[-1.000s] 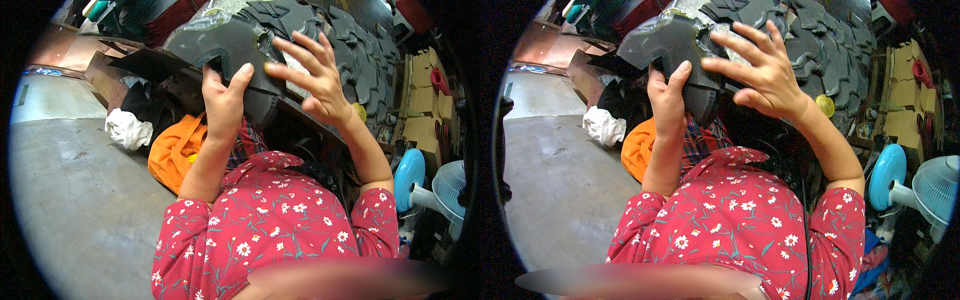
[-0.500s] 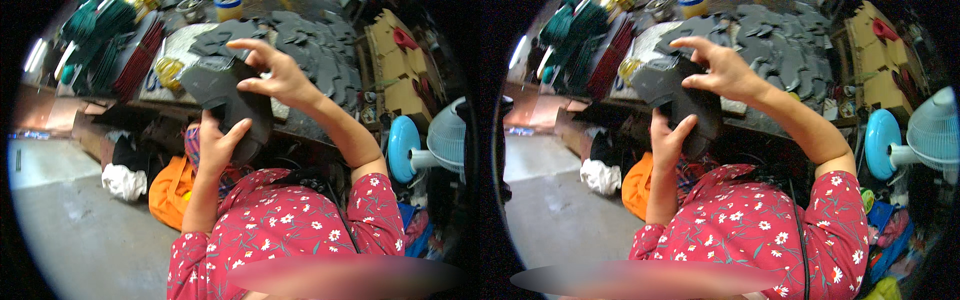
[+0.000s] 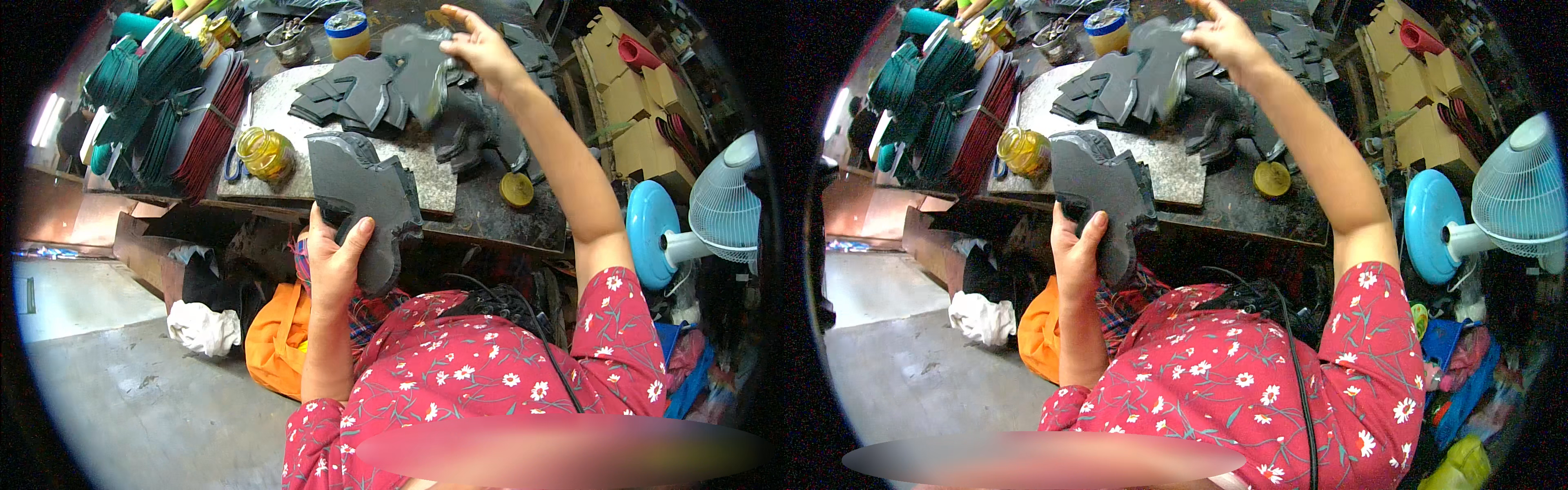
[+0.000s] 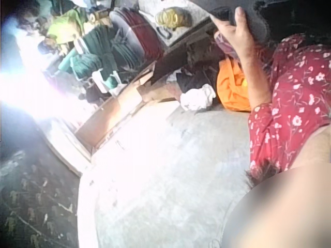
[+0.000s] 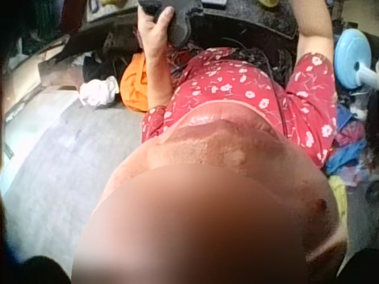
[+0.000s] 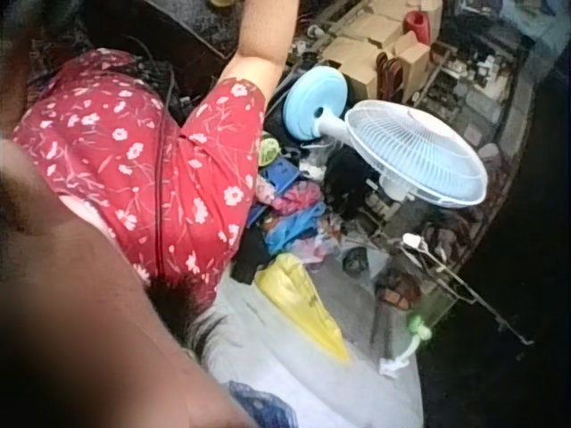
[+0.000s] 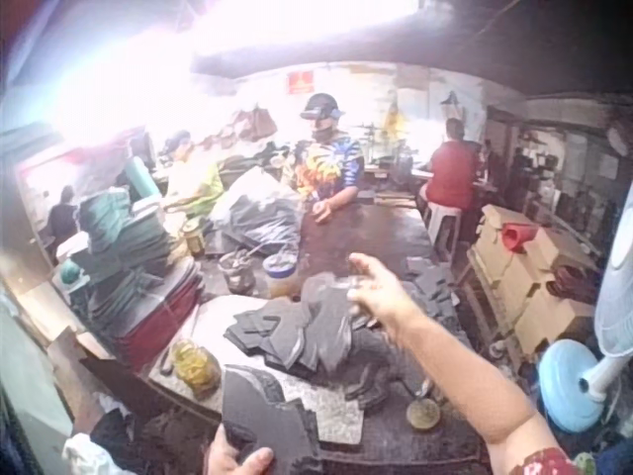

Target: The person repeatedly rubs the edges of dark gray shoe sole pieces with a small yellow abrasive tool, then stacks the treated pieces on the table. The person handles the parts one at a time, turning them over and rubbing different edges before stacking them.

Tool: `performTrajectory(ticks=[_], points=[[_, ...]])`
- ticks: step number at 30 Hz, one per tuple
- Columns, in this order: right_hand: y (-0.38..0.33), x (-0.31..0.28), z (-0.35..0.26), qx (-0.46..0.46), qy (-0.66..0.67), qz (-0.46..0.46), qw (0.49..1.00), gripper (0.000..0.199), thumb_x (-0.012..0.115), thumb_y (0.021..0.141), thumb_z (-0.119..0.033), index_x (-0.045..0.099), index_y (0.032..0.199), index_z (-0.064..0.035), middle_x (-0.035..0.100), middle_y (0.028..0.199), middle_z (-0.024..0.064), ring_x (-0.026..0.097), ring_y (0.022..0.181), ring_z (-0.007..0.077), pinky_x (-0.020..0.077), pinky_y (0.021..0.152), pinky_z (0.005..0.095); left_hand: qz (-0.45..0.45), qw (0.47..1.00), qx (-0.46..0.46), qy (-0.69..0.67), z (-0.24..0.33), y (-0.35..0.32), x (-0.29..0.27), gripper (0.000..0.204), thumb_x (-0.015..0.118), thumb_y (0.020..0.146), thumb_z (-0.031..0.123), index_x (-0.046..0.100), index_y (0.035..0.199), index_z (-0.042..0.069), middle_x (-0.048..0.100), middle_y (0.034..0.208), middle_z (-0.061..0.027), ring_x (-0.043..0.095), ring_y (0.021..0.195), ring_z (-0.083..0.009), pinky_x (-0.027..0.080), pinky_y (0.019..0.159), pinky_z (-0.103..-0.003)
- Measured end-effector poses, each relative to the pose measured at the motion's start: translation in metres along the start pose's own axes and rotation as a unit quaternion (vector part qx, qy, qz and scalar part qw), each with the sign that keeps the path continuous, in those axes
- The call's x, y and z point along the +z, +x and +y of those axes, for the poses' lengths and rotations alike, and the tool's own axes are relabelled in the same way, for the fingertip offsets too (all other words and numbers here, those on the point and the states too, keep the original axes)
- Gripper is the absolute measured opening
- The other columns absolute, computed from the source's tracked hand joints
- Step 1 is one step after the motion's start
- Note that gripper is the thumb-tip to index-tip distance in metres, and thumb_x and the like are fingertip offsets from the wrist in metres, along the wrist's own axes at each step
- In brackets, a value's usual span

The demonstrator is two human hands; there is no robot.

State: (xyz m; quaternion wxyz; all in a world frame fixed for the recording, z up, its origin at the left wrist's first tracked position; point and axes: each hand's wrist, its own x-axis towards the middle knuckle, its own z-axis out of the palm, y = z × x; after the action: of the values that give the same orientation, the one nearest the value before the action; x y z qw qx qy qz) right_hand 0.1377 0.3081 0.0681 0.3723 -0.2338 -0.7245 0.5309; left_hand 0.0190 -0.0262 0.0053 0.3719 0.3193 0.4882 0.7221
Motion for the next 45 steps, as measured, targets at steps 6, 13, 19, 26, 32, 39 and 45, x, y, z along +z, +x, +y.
performTrajectory(ticks=[6, 13, 19, 26, 32, 39, 45], points=[[0.099, -0.029, 0.087, 0.025, 0.012, 0.103, 0.994, 0.060, 0.063, 0.081, 0.001, 0.048, 0.139, -0.0031, 0.061, 0.120, 0.0146, 0.062, 0.096, 0.0219, 0.0523, 0.085, 0.0335, 0.025, 1.000, 0.011, -0.010, 0.006, -0.008, -0.012, 0.050, 0.070, 0.088, 0.006, 0.046, 0.132, -0.001, 0.062, 0.121, -0.0100, 0.059, 0.110, -0.0175, 0.044, 0.100, -0.032], [0.101, -0.028, 0.080, -0.051, -0.604, 0.067, 0.792, 0.071, 0.072, 0.082, -0.044, 0.044, 0.145, -0.0287, 0.057, 0.135, 0.0136, 0.058, 0.121, 0.0347, 0.0478, 0.098, 0.0506, 0.080, 0.996, 0.021, -0.032, 0.009, -0.013, -0.034, 0.049, 0.069, 0.089, 0.005, 0.046, 0.132, 0.000, 0.061, 0.122, -0.0096, 0.059, 0.109, -0.0172, 0.044, 0.100, -0.032], [0.058, 0.106, -0.028, -0.169, -0.300, -0.176, 0.922, 0.031, 0.070, 0.084, -0.023, 0.070, 0.112, -0.0118, 0.067, 0.101, 0.0126, 0.065, 0.091, 0.0263, 0.0524, 0.082, 0.0385, 0.097, 0.991, 0.021, -0.094, 0.007, -0.017, -0.040, 0.049, 0.068, 0.090, 0.005, 0.044, 0.133, 0.000, 0.061, 0.122, -0.0103, 0.060, 0.109, -0.0178, 0.047, 0.097, -0.032], [0.019, 0.210, -0.074, -0.374, -0.458, -0.314, 0.743, 0.039, 0.077, 0.071, -0.046, 0.077, 0.100, -0.0213, 0.066, 0.107, 0.0063, 0.054, 0.113, 0.0301, 0.0443, 0.092, 0.0457, 0.113, 0.987, 0.030, -0.110, 0.012, -0.027, -0.046, 0.048, 0.066, 0.091, 0.005, 0.045, 0.133, 0.000, 0.061, 0.123, -0.0104, 0.059, 0.111, -0.0179, 0.046, 0.099, -0.032], [0.015, 0.236, -0.088, -0.289, -0.558, -0.374, 0.682, 0.036, 0.074, 0.072, -0.050, 0.078, 0.095, -0.0232, 0.063, 0.120, 0.0041, 0.052, 0.116, 0.0289, 0.0392, 0.096, 0.0477, 0.129, 0.985, 0.043, -0.102, 0.014, -0.030, -0.049, 0.048, 0.066, 0.091, 0.006, 0.044, 0.133, -0.001, 0.060, 0.124, -0.0104, 0.059, 0.110, -0.0176, 0.046, 0.099, -0.031], [0.011, 0.191, -0.070, -0.396, -0.428, -0.259, 0.770, 0.033, 0.075, 0.076, -0.046, 0.077, 0.094, -0.0184, 0.065, 0.120, 0.0092, 0.057, 0.113, 0.0314, 0.0419, 0.096, 0.0462, 0.126, 0.983, 0.036, -0.127, 0.013, -0.027, -0.046, 0.049, 0.066, 0.092, 0.007, 0.043, 0.134, -0.001, 0.060, 0.124, -0.0120, 0.060, 0.110, -0.0189, 0.047, 0.099, -0.032], [-0.035, 0.148, -0.066, -0.133, -0.088, -0.292, 0.943, 0.053, 0.061, 0.093, -0.046, 0.048, 0.134, -0.0148, 0.060, 0.131, 0.0122, 0.058, 0.117, 0.0299, 0.0438, 0.100, 0.0426, 0.122, 0.979, 0.049, -0.158, 0.009, -0.018, -0.031, 0.051, 0.068, 0.090, 0.005, 0.043, 0.134, 0.001, 0.060, 0.123, -0.0113, 0.060, 0.110, -0.0197, 0.048, 0.098, -0.032]])
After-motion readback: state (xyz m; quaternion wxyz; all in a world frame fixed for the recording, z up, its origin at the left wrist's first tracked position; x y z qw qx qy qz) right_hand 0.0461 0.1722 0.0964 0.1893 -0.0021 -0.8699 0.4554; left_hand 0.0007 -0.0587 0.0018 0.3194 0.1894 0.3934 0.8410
